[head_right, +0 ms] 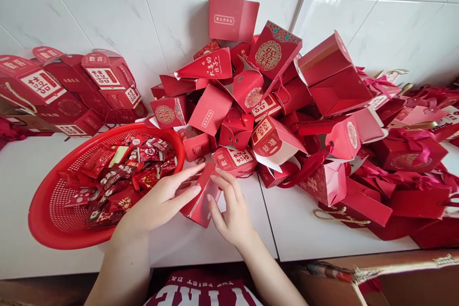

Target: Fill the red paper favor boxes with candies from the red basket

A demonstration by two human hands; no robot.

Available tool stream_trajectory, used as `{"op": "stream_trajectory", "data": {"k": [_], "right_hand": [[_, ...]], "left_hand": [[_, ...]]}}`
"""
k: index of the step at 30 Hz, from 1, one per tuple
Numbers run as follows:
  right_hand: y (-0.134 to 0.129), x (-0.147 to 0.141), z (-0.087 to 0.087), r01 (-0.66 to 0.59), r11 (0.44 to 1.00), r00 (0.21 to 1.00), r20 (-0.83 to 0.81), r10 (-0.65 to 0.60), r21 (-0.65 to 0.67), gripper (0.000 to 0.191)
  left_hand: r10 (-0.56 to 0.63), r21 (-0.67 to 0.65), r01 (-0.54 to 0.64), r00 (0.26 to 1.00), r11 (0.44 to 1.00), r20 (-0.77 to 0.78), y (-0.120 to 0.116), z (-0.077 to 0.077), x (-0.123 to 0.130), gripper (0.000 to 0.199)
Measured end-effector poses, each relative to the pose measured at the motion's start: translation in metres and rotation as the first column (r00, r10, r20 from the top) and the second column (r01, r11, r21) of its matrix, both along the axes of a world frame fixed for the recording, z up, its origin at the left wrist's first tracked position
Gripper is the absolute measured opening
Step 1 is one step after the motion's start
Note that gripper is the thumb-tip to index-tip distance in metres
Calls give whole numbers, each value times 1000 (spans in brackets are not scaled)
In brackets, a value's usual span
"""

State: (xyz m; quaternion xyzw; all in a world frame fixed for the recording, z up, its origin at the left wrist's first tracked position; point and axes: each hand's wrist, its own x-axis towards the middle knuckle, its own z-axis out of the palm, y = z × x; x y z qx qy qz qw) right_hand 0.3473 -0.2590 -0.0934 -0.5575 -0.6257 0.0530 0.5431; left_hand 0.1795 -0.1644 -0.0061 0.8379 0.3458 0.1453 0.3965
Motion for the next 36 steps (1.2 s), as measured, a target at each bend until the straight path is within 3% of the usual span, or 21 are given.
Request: {"op": "stream_trajectory", "data": {"k": [5,7,10,12,15,18,21,24,27,31,33,34,35,36], "right_hand": [[3,11,5,15,1000,997,69,-15,-9,53],[3,12,5,7,1000,997,77,-7,-10,51],[5,10,3,6,1000,998,67,-6,-7,43],[5,10,2,-6,1000,998,65,7,-23,39],[6,12,4,-33,998,998,60,36,-57,44],[6,19,8,-93,985,996,0,94,-146,61],[7,27,9,-206,926,978,-90,187,-317,69],[7,31,7,-236,883,971,-140,195,-406,52],[7,31,6,-207,905,972,-186,146,-372,27],[0,39,14,-228,928,922,-370,109,-295,24],[-7,51,28,-100,966,912,-409,-6,-237,24],[-11,59,39,32,982,911,-398,-106,-188,24],[-15,69,52,211,971,896,-375,-238,-111,24],[-17,79,66,402,916,853,-361,-377,-8,24]], "left_hand": [[-131,111,141,987,984,-89,-7,5,-4,119],[-142,92,153,982,984,-121,-9,6,-4,105],[-100,14,103,987,995,-127,-10,7,-1,57],[-54,-10,54,993,999,-101,-8,7,1,45],[5,28,-3,998,1000,-59,-4,6,2,40],[-19,65,20,999,998,-28,-1,4,1,36],[-33,74,36,999,997,-34,3,1,0,37],[-19,130,23,999,991,-36,8,-2,-2,37],[2,223,-6,1000,975,20,10,-5,-1,35],[55,305,-142,960,942,275,10,-4,4,43],[100,299,-255,888,920,448,10,-3,6,48],[121,284,-304,847,909,518,11,-3,6,49],[138,267,-340,811,902,568,12,-3,7,48],[149,253,-360,790,898,595,12,-2,7,45]]}}
